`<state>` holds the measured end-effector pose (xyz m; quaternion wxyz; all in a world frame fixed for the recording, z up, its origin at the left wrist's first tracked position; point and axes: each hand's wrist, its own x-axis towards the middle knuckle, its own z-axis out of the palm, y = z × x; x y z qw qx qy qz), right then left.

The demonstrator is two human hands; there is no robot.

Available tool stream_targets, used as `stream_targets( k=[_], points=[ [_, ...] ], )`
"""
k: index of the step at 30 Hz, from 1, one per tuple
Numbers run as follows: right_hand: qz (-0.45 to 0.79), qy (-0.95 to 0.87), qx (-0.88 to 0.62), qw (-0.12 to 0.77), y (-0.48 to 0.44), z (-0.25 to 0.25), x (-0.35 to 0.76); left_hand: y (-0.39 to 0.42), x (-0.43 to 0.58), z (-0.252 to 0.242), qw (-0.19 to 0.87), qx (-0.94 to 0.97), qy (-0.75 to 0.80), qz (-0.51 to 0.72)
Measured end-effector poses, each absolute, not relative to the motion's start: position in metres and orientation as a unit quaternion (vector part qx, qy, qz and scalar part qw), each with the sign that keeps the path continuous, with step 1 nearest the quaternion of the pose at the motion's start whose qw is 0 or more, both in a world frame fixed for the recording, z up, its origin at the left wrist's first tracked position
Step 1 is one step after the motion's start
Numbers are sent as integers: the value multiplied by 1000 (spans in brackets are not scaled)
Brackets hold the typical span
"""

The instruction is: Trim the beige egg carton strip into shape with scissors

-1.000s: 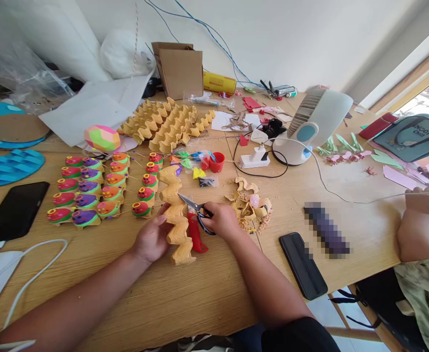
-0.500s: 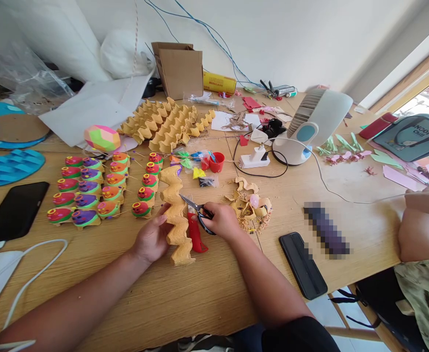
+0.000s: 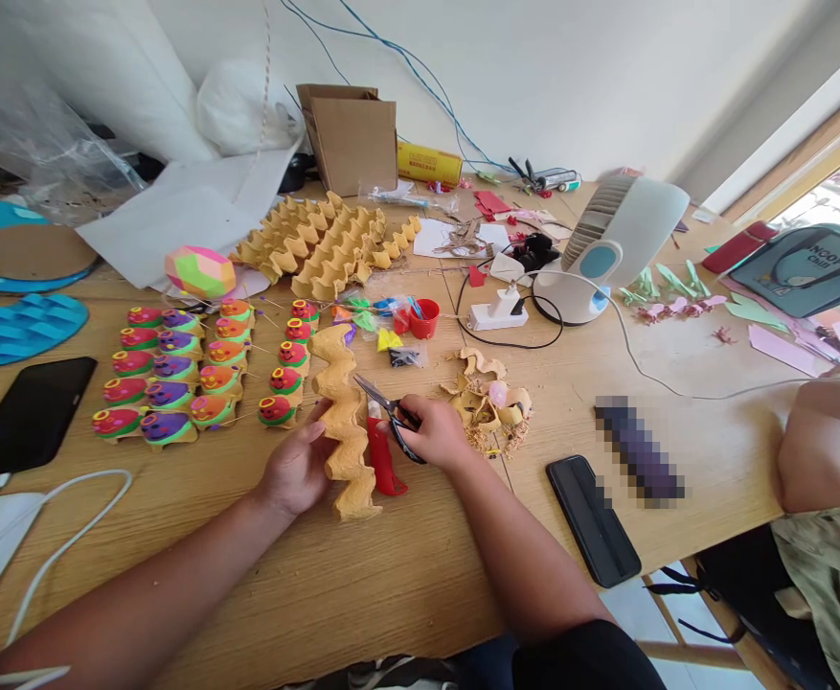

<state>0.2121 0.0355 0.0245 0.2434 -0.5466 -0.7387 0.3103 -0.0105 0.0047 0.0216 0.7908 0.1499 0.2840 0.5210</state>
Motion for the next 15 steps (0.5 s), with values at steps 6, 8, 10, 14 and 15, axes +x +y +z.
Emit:
stream_targets(
  k=[6,8,10,14,15],
  points=[
    [291,-752,-540,240,34,24,211,5,-10,20,789,155,289,520],
    [288,-751,-543,240,34,24,211,5,-10,20,789,157,287,520],
    [285,-751,-546,239,35,23,211,5,-11,19,791,159,282,519],
    [281,-745,-558,235,35,23,210,4,-11,19,790,159,283,519],
    [280,-744,-560,234,36,23,210,4,-11,19,789,158,285,521]
  ],
)
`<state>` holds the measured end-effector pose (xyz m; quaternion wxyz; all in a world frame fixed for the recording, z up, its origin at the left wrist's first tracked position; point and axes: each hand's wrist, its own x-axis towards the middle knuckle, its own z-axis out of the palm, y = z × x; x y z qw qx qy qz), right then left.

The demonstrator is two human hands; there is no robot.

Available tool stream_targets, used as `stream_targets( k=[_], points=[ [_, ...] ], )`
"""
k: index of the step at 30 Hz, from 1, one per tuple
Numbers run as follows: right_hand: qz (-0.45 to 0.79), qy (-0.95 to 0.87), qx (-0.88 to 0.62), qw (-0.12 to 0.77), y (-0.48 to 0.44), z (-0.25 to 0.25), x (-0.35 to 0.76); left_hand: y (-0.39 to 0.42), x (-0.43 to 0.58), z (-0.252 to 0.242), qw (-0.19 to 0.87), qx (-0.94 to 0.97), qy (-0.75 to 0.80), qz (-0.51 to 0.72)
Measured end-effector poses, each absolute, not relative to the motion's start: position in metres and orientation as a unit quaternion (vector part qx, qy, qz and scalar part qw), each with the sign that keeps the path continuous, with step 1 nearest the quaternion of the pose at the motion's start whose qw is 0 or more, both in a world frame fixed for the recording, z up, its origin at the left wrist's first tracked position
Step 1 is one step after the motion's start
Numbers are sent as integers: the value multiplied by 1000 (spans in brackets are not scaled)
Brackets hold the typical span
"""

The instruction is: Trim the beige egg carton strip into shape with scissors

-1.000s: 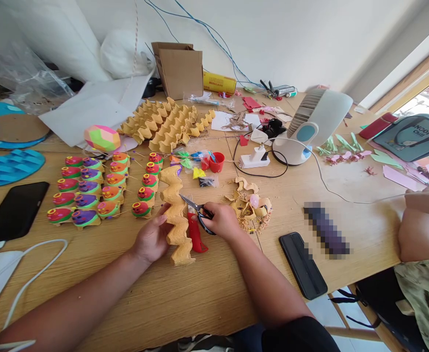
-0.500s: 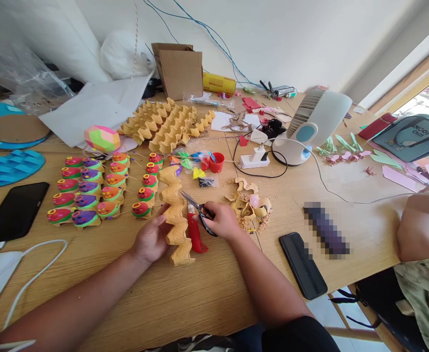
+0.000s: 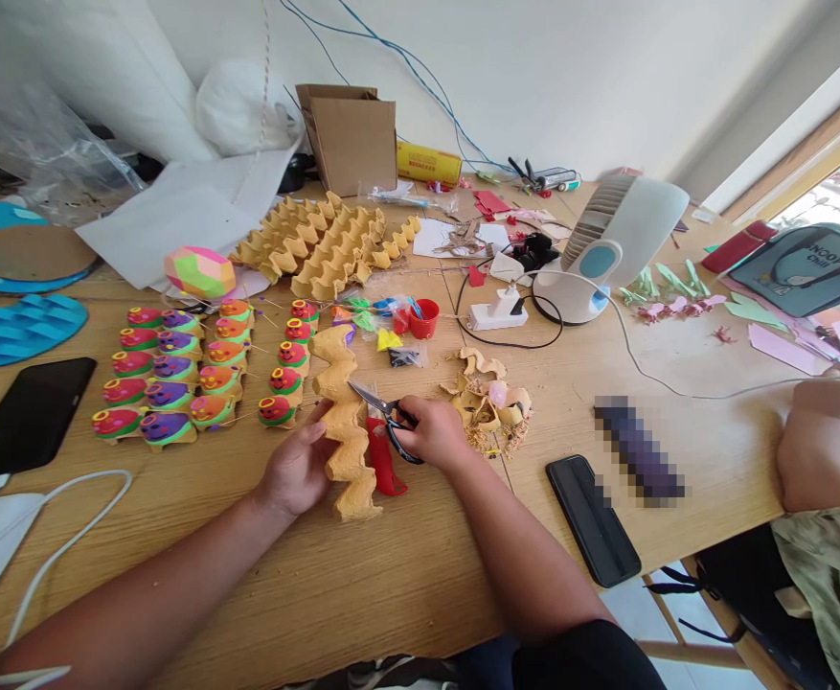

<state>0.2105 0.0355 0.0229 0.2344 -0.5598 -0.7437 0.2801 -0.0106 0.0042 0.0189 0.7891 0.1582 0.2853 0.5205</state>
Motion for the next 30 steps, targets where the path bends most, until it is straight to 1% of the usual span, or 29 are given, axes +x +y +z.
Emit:
stream_targets(
  k=[19,30],
  points=[
    [233,-757,-566,227,36,22,210,4,-10,21,790,163,285,517],
    [295,-741,-543,262,35,21,207,4,-10,24,792,154,285,517]
  ],
)
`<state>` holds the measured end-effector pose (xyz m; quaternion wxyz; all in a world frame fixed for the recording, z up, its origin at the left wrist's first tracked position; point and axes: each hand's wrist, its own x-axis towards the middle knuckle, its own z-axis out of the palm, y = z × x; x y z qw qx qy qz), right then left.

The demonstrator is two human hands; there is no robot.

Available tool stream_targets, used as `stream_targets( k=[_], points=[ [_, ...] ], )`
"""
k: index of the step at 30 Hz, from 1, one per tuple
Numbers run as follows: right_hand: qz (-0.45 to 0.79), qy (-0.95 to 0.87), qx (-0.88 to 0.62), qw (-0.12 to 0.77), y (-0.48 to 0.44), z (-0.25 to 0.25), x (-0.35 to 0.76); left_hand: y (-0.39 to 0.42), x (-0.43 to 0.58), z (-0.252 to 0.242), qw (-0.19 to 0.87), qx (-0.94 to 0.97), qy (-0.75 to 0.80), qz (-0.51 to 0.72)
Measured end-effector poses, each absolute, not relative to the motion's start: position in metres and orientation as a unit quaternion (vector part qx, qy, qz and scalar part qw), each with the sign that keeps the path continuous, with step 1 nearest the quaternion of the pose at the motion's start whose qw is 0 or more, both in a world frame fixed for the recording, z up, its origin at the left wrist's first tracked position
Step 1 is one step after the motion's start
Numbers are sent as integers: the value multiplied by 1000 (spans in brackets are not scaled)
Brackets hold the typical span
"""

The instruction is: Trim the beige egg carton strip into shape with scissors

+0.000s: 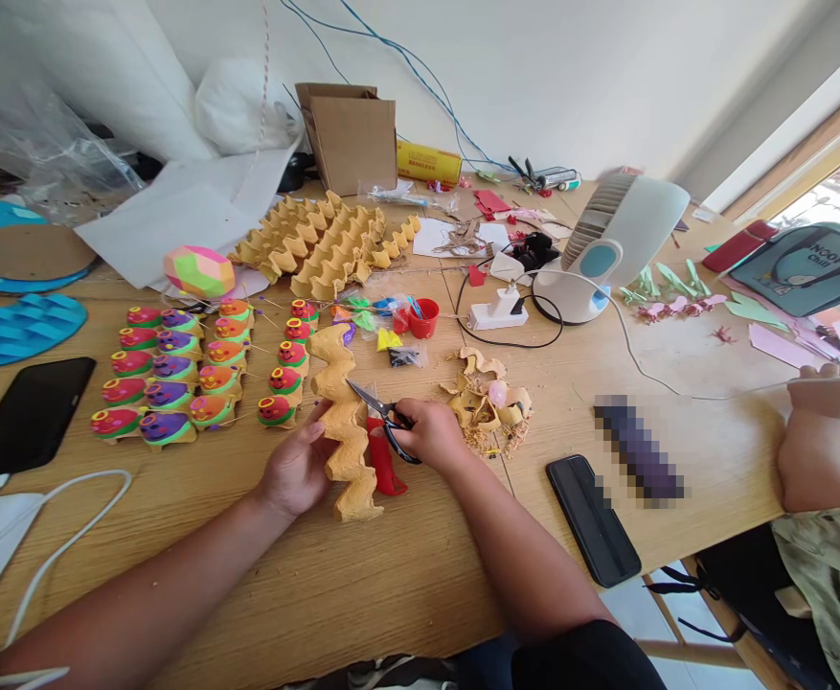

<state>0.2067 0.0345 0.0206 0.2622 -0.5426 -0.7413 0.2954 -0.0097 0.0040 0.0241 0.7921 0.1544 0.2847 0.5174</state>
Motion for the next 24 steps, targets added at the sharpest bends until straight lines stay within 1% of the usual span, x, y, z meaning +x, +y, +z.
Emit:
stream_targets(
  k=[16,24],
  points=[
    [372,-731,-497,285,37,14,209,4,-12,18,805,139,256,517],
    [377,-729,-495,287,37,15,209,4,-13,15,810,129,245,517]
  ],
)
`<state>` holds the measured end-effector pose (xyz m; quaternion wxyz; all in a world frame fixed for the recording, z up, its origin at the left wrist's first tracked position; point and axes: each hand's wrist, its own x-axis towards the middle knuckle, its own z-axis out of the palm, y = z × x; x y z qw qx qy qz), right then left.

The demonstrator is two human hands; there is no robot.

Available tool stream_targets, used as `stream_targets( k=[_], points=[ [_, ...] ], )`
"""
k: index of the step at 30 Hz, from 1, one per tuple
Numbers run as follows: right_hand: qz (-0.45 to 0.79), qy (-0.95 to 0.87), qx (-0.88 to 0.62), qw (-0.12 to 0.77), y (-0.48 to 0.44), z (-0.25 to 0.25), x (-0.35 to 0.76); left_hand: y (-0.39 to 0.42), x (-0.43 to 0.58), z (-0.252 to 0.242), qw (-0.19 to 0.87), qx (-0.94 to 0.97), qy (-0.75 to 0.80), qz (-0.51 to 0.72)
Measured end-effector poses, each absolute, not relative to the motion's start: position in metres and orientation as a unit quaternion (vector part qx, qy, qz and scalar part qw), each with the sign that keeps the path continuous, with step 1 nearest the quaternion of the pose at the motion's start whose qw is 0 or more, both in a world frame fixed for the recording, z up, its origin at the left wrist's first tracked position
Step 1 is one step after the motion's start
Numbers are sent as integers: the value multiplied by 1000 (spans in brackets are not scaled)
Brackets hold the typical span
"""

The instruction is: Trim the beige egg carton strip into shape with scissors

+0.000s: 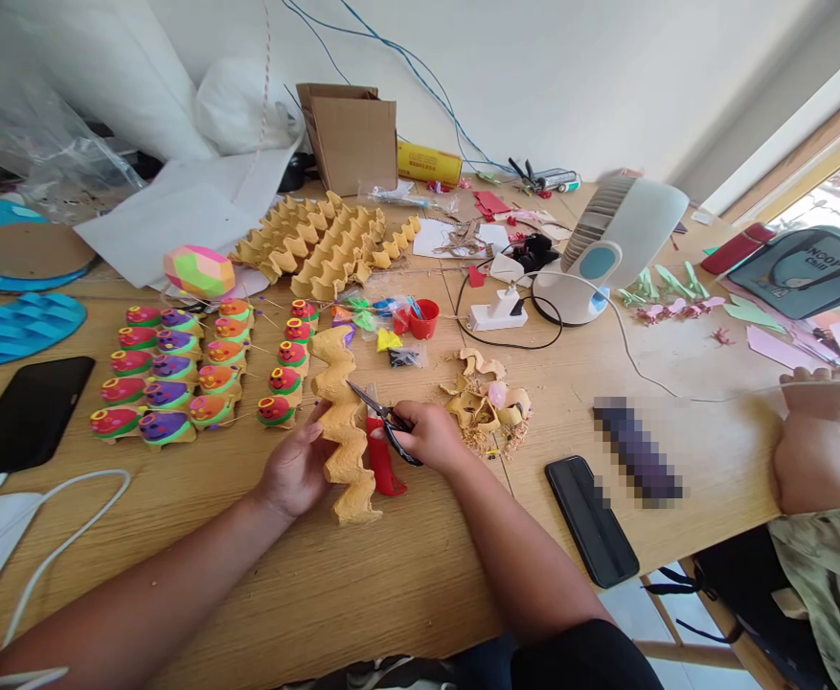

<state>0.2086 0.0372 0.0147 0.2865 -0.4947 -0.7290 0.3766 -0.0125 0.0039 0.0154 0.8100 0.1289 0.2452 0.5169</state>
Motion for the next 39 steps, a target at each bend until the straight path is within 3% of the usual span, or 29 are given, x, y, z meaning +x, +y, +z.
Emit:
stream_targets(
  k=[9,22,31,39],
  points=[
    [367,-739,-496,271,38,16,210,4,-13,15,813,124,241,515],
    [209,-763,-567,230,36,21,211,5,-15,15,832,102,204,506],
    [383,-720,-509,275,36,23,211,6,-17,13,829,100,209,508],
    [354,-739,-512,258,37,21,210,5,-16,14,828,109,223,503]
  ],
)
